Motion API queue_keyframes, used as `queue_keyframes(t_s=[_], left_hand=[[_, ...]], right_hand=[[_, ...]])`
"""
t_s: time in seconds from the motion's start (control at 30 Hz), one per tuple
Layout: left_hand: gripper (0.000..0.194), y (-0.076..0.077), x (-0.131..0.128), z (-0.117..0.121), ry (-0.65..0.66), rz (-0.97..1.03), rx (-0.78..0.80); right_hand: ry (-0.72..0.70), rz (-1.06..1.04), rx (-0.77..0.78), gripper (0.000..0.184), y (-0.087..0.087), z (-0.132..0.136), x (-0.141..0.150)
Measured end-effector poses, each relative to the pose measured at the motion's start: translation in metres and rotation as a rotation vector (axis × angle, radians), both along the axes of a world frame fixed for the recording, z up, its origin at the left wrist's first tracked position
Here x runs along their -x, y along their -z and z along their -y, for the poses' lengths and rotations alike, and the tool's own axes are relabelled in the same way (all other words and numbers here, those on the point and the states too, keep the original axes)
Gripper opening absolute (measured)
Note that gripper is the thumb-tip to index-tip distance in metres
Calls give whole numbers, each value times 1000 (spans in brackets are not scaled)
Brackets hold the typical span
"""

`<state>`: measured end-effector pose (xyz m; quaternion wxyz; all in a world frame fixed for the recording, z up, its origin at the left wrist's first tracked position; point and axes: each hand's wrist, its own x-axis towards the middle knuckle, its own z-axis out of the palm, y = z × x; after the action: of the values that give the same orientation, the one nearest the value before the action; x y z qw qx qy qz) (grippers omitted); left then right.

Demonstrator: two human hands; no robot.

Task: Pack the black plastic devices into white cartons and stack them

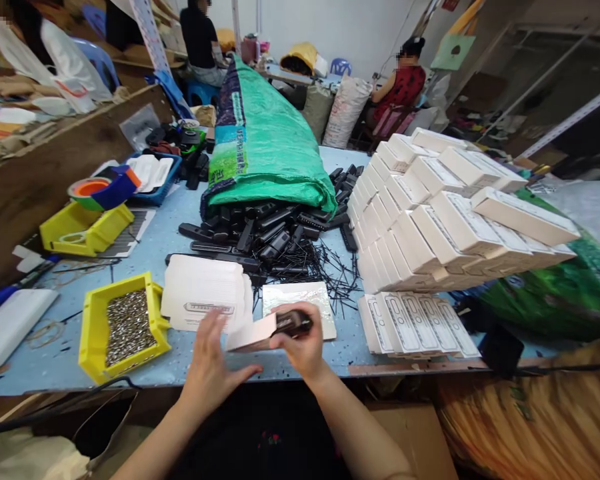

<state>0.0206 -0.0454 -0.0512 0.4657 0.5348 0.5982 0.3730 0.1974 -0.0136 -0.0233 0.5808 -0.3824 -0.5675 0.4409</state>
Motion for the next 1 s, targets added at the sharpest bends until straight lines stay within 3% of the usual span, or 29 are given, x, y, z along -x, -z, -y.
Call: queue_keyframes(t_s=[0.07, 0.1, 0.13, 0.23, 0.3, 0.43, 0.63, 0.83, 1.0], left_hand=[[79, 2, 0, 1, 129, -209, -93], [72, 3, -1, 0, 168, -295, -129], [68, 3, -2, 0, 168, -344, -163], [68, 6, -1, -3, 90, -421, -337], [66, 9, 2, -6, 108, -440, -416], [64, 16, 7, -10, 155, -424, -383], [75, 18, 2, -15, 125, -417, -293], [75, 16, -6, -18, 169, -351, -271], [75, 20, -5, -16, 163, -344, -263]], right_hand=[[-174, 189, -15, 50, 3, -8, -18], [-159, 306, -15, 43, 6, -16, -31], [-55, 449, -4, 36, 12, -26, -47], [434, 889, 88, 29, 37, -63, -104], [486, 1004, 131, 23, 55, -81, -135], [431, 1042, 105, 21, 80, -87, -155], [429, 1046, 76, 17, 91, -79, -151], [363, 994, 59, 16, 92, -88, -159], [367, 873, 36, 16, 78, -90, -156]])
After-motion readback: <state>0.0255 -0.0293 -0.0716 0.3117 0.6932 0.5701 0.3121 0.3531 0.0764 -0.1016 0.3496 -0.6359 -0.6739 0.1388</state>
